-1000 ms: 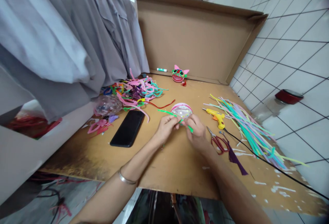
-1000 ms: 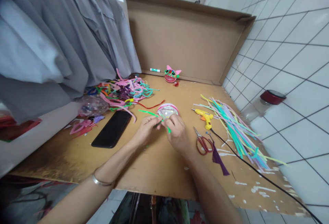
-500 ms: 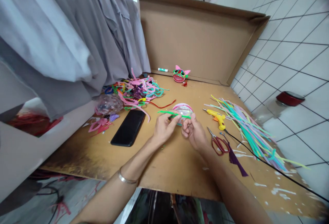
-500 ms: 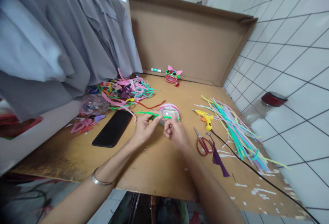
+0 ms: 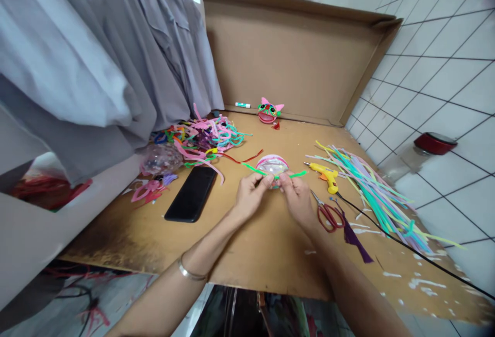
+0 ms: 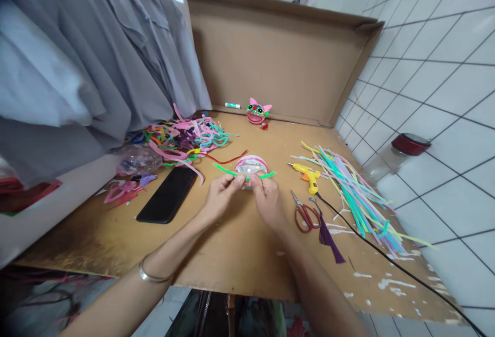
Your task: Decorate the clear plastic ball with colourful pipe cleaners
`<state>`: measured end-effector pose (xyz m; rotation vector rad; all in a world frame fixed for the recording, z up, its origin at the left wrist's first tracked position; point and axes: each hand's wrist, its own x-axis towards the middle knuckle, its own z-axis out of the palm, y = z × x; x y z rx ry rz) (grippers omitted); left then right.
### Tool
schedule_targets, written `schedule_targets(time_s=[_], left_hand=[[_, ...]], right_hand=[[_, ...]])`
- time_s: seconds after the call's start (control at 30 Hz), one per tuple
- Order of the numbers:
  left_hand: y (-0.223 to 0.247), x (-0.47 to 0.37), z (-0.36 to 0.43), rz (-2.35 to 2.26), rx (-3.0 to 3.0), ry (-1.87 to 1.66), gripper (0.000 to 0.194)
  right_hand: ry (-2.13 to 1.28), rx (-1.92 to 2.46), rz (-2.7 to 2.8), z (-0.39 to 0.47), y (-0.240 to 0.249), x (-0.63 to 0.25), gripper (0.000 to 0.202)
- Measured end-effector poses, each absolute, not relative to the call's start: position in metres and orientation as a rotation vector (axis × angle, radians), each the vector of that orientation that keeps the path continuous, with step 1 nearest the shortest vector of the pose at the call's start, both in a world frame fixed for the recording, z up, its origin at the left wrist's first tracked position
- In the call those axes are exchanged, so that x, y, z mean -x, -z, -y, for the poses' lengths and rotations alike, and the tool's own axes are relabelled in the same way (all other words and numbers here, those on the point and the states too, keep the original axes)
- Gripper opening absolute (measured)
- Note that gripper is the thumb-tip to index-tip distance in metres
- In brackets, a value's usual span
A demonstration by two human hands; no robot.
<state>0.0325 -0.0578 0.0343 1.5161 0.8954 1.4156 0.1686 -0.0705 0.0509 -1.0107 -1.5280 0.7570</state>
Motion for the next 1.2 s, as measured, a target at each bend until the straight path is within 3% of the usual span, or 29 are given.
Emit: schedule_targets(time_s=[0.17, 0.27, 0.4, 0.57, 0.7, 0.83, 0.93, 1.1, 1.2], left_hand=[[-0.033, -0.033, 0.053, -0.778, -1.109, -1.171, 0.042], [-0.034, -0.031, 0.051, -0.729, -1.081, -1.132, 0.043], [-0.034, -0.028, 0.050, -0.843, -1.385, -1.292, 0.039], [-0.032, -0.025, 0.051, -0.981, -2.007, -1.640, 0.018], [-0.029, -0.022, 0.052, -0.910, -2.432, -1.740, 0.017], [-0.030, -0.024, 0.055, -0.870, -2.483, -1.749, 0.016], [-0.032, -0.027, 0.057, -0.869, -2.150, -1.673, 0.015], [-0.033, -0.032, 0.055, -0.822, -1.449, -1.403, 0.036], [-0.032, -0.033, 0.052, -0.766, -1.188, -1.333, 0.041]], right_hand=[[-0.149, 0.963, 1.804, 0.069, -0.046, -0.176, 0.032], [-0.146, 0.988, 1.772, 0.066, -0.042, -0.177, 0.033], [-0.662, 1.122, 1.567, 0.064, -0.039, -0.173, 0.050], [-1.478, 0.997, 1.183, 0.065, -0.043, -0.168, 0.063], [-1.670, 0.939, 1.037, 0.068, -0.050, -0.168, 0.058], [-1.746, 0.909, 0.984, 0.069, -0.052, -0.169, 0.051], [-1.541, 0.909, 1.107, 0.068, -0.052, -0.170, 0.046], [-0.739, 0.979, 1.612, 0.071, -0.056, -0.172, 0.034], [-0.471, 0.973, 1.769, 0.074, -0.058, -0.173, 0.030]])
